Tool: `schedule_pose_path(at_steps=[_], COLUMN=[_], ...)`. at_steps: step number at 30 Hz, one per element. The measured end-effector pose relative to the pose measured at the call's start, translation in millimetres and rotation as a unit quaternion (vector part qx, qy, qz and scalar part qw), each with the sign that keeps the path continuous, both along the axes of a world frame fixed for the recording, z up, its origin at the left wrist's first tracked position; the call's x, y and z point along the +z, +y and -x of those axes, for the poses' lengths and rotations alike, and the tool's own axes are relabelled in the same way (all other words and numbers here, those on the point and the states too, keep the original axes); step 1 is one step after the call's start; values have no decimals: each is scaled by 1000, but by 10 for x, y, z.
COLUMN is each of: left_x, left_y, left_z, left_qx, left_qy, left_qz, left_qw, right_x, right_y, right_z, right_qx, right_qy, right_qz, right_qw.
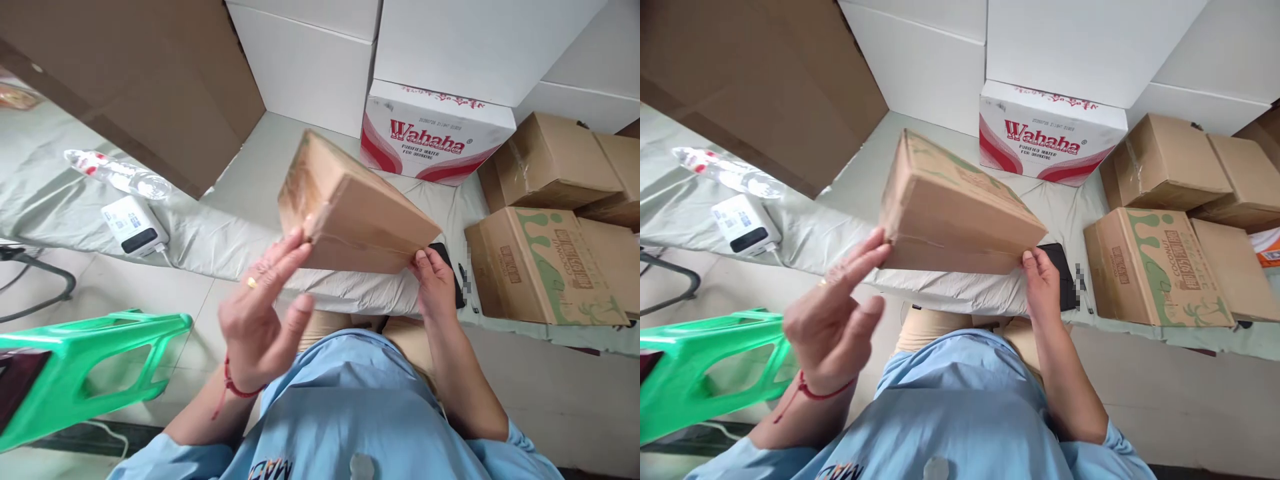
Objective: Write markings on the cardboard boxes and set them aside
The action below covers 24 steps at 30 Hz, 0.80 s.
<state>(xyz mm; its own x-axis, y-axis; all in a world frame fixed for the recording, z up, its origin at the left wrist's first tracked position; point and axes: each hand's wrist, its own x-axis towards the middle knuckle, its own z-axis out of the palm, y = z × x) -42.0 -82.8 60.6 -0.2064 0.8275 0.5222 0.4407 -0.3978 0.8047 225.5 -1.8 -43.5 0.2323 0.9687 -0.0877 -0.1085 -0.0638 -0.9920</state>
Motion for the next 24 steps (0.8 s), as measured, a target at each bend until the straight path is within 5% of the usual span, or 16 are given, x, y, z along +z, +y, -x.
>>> schedule_pose_path(at_steps=[3,6,11,15,19,24], left_x=[44,-5,-231,-453,-615,-663], left_y=[-5,4,41,151,229,238], left_z=[-171,-235,-66,139,270,427], left_qx=[-58,-55,14,30,70,160], left_qy=[86,76,-34,-159,-249,-314], left_qz=[-52,-53,-28,0,35,19], left_qw=[993,994,999,987,965,936], right_x=[-119,-168,-30,186,437,739], right_y=[-32,-92,-183,-192,-191,-242], right_z=[-127,-203,-139,-47,54,305], right_qx=[-16,-17,0,63,139,195], right_qy=[34,47,25,-54,-195,-341], right_qz=[15,20,-4,-93,-172,-274], right_qw=[999,999,1000,992,956,878])
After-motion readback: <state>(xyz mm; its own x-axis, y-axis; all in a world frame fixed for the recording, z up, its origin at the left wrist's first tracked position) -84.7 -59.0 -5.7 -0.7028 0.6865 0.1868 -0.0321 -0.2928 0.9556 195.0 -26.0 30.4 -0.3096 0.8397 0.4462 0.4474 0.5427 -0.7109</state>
